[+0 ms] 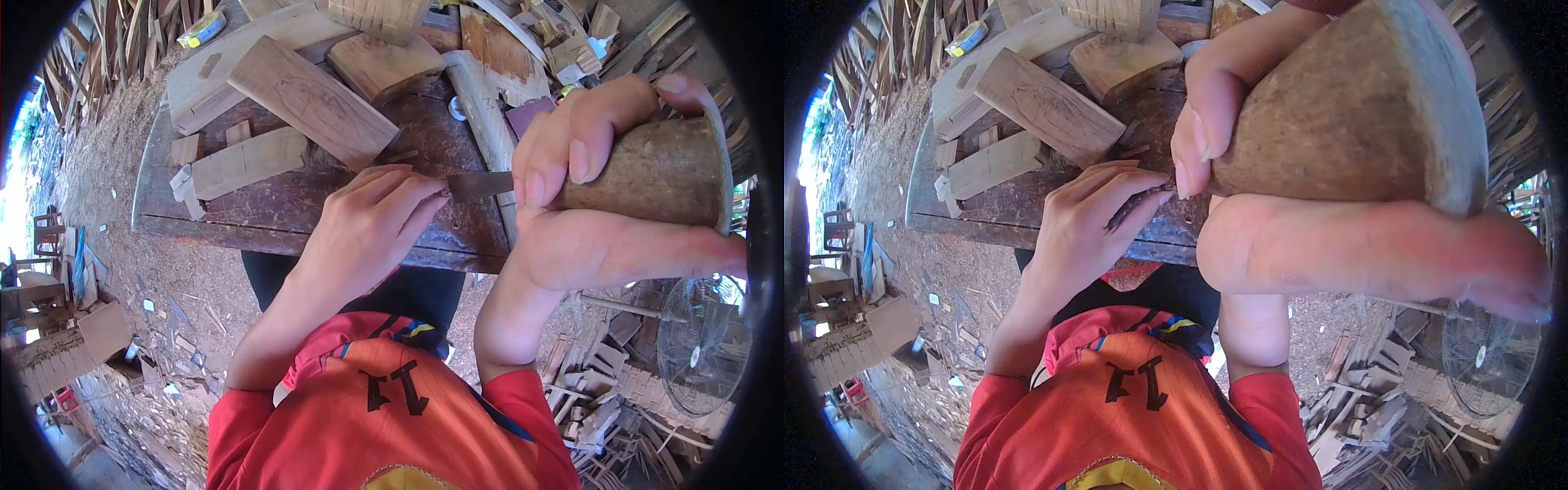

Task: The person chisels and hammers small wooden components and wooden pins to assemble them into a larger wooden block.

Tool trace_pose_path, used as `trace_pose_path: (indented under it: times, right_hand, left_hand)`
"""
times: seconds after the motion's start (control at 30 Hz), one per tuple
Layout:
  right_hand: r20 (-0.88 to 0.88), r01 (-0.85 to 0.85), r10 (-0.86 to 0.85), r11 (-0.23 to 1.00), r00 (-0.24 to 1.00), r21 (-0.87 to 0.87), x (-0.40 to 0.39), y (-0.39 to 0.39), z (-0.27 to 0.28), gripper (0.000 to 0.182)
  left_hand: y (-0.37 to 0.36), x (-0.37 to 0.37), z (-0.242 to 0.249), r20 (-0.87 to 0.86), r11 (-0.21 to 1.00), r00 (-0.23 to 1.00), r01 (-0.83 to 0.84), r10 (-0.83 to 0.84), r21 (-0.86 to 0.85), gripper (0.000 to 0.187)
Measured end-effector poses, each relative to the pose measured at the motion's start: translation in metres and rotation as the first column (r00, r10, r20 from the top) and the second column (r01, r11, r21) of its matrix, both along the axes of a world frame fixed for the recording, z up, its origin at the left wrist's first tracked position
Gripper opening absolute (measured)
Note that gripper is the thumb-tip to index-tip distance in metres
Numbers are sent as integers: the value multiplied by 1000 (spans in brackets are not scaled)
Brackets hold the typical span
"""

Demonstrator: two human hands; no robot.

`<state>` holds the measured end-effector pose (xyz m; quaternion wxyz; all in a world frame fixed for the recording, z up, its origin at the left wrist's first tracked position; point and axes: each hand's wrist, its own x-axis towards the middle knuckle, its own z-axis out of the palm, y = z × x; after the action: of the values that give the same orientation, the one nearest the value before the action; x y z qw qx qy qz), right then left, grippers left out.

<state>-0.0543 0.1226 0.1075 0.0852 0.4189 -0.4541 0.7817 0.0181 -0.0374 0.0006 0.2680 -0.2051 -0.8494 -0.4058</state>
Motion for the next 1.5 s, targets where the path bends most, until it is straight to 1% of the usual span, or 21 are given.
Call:
trace_pose_path:
  times: [0.03, 0.1, 0.13, 0.2, 0.23, 0.33, 0.4, 0.5, 0.7, 0.93, 1.0, 1.03, 1.1, 1.13, 1.2, 1.23, 1.3, 1.33, 1.4, 1.43, 1.5]
  right_hand:
    - [2, 43, -43, 997, 999, -69, 5, -7, -4, 108]
    - [0, 43, -43, 996, 999, -73, 5, -7, -2, 107]
    - [-5, 2, -2, 1000, 1000, -7, 1, 1, 2, 107]
    - [-4, -58, 58, 997, 998, 44, -3, 5, 4, 106]
    - [-3, -75, 75, 997, 997, 30, -4, 5, 4, 105]
    - [5, 40, -40, 994, 999, -97, 4, -4, 0, 104]
    - [3, 82, -83, 985, 997, -154, 5, -7, -2, 104]
    - [-13, 51, -53, 986, 999, -156, 2, -5, -4, 103]
    - [38, 134, -130, 981, 991, -140, 9, -10, -3, 105]
    - [-13, 43, -46, 990, 999, -137, 3, -6, -8, 104]
    - [-51, -19, 17, 999, 999, -41, -4, 2, -7, 104]
    - [-67, -72, 75, 996, 995, 50, -11, 11, -3, 104]
    - [-70, -120, 129, 984, 989, 130, -14, 16, 0, 104]
    - [-63, -119, 127, 986, 990, 118, -13, 15, -1, 103]
    - [-47, -58, 59, 998, 997, 19, -7, 6, -2, 103]
    - [-33, 3, -5, 998, 999, -67, 1, -3, -6, 103]
    - [-34, 7, -9, 998, 999, -57, 1, -3, -6, 103]
    - [-50, -50, 51, 998, 997, 38, -6, 8, -3, 103]
    - [-71, -114, 125, 984, 990, 138, -13, 15, -1, 104]
    - [-81, -124, 137, 982, 987, 142, -14, 15, -1, 104]
    - [-81, -91, 96, 994, 992, 57, -10, 9, -3, 104]
  left_hand:
    - [0, 0, 0, -7, 1000, 1000, 0, 0, -6, 16]
    - [1, 0, 0, -19, 1000, 1000, 0, 0, -18, 17]
    - [2, -1, 1, -15, 1000, 1000, -15, 15, -12, 17]
    - [4, -1, 5, -6, 999, 999, -44, 44, 0, 18]
    - [4, -2, 5, 2, 999, 999, -41, 41, 6, 18]
    - [4, -2, 4, 32, 999, 999, -36, 36, 19, 18]
    - [3, -1, 3, 64, 999, 997, -38, 37, 22, 17]
    - [3, -2, 0, 31, 999, 998, -47, 46, 12, 17]
    - [2, -1, 4, 38, 999, 998, -43, 44, -18, 18]
    - [2, -2, 1, 14, 999, 999, -42, 42, -17, 18]
    - [2, -2, 1, 7, 999, 999, -45, 45, -20, 18]
    - [2, -2, 0, 6, 999, 999, -42, 42, -15, 18]
    - [2, -3, -2, 6, 999, 999, -33, 33, -5, 18]
    - [2, -3, -1, 7, 999, 999, -33, 33, -4, 18]
    - [2, -2, 0, 9, 999, 999, -33, 33, -3, 18]
    - [2, -2, 0, 8, 1000, 999, -31, 31, -3, 18]
    - [2, -2, 0, 5, 1000, 1000, -30, 30, -4, 18]
    - [1, -2, 0, 4, 1000, 1000, -29, 29, -3, 18]
    - [2, -3, 0, 0, 1000, 1000, -28, 28, 0, 17]
    - [2, -3, -1, 2, 1000, 1000, -25, 25, 4, 17]
    - [2, -3, -1, 6, 1000, 1000, -19, 19, 13, 17]
